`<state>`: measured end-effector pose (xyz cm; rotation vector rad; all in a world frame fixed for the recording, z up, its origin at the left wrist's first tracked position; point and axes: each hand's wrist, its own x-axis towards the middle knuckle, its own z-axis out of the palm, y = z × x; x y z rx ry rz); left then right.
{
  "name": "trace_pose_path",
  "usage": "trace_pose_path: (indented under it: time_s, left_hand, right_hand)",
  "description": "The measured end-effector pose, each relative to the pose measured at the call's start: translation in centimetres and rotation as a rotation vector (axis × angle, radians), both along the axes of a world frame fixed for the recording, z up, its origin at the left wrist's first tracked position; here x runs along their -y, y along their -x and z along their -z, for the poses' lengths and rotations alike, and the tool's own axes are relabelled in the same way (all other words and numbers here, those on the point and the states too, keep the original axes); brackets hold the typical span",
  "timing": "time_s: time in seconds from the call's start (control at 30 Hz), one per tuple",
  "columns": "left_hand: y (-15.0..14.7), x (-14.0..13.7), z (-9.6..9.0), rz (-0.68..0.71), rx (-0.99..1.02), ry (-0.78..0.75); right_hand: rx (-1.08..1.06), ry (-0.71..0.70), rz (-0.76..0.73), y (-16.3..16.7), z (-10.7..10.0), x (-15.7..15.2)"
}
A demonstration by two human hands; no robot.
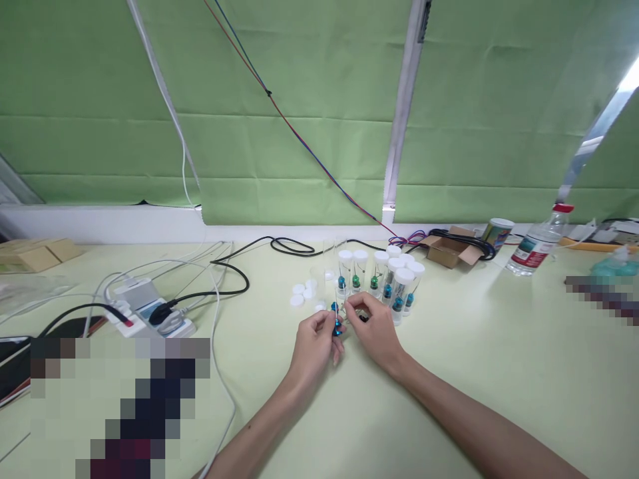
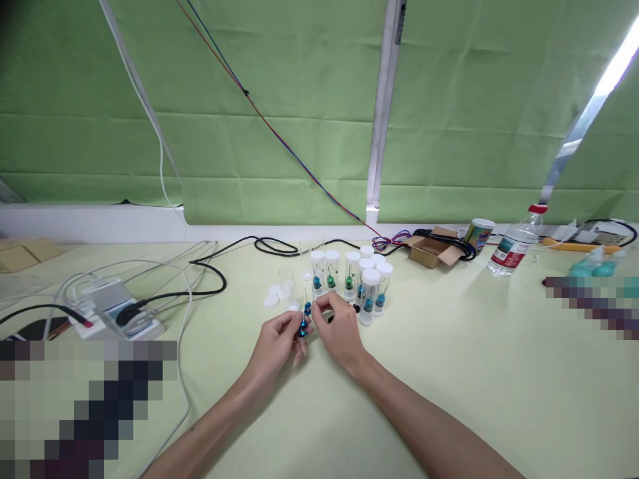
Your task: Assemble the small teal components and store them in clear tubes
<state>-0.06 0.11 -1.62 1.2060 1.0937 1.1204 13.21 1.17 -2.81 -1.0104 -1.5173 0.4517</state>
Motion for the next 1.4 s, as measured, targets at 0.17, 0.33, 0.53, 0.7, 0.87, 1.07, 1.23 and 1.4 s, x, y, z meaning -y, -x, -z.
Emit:
trace_pose_path:
  time_s: [0.17,0.33,0.53,0.7,0.87,1.07,1.23,1.4]
  left_hand:
    - [0.0,0.2,0.0,-0.006,0.004,0.009]
    - [0.0,0.2,0.0,-0.012,0.013,0.004]
    - [0.1,0.3,-0.4,-0.023,0.060,-0.018]
    - [0.0,0.4,-0.6,-0.024,0.080,-0.012]
    - [0.2,0.3,-0.3,-0.018,0.057,-0.015]
    - [0.3,0.3,-0.5,-0.033,0.054,-0.027]
    - [0.3,0.3,-0.5,-0.023,0.091,-0.019]
    - [0.3,0.3,-0.5,-0.022,0.142,0.007]
  right_hand:
    - [-0.193,0.140,-0.096,0.0,0.3,-0.2]
    - [-0.274,0.216,-0.135,-0.2,0.6,-0.6]
    - [-0.206,0.235,-0.143,0.0,0.5,-0.3]
    - [-0.116,0.209,-0.136,0.2,0.1,0.4]
    - [-0.040,0.179,-0.102,0.2,-0.1,0.4]
    - [0.060,0.132,-0.073,0.1,-0.1,0.3]
    - [0.118,0.111,-0.110,0.1,0.0,0.5]
    - [0.176,0.083,-0.135,0.0,0.1,0.6]
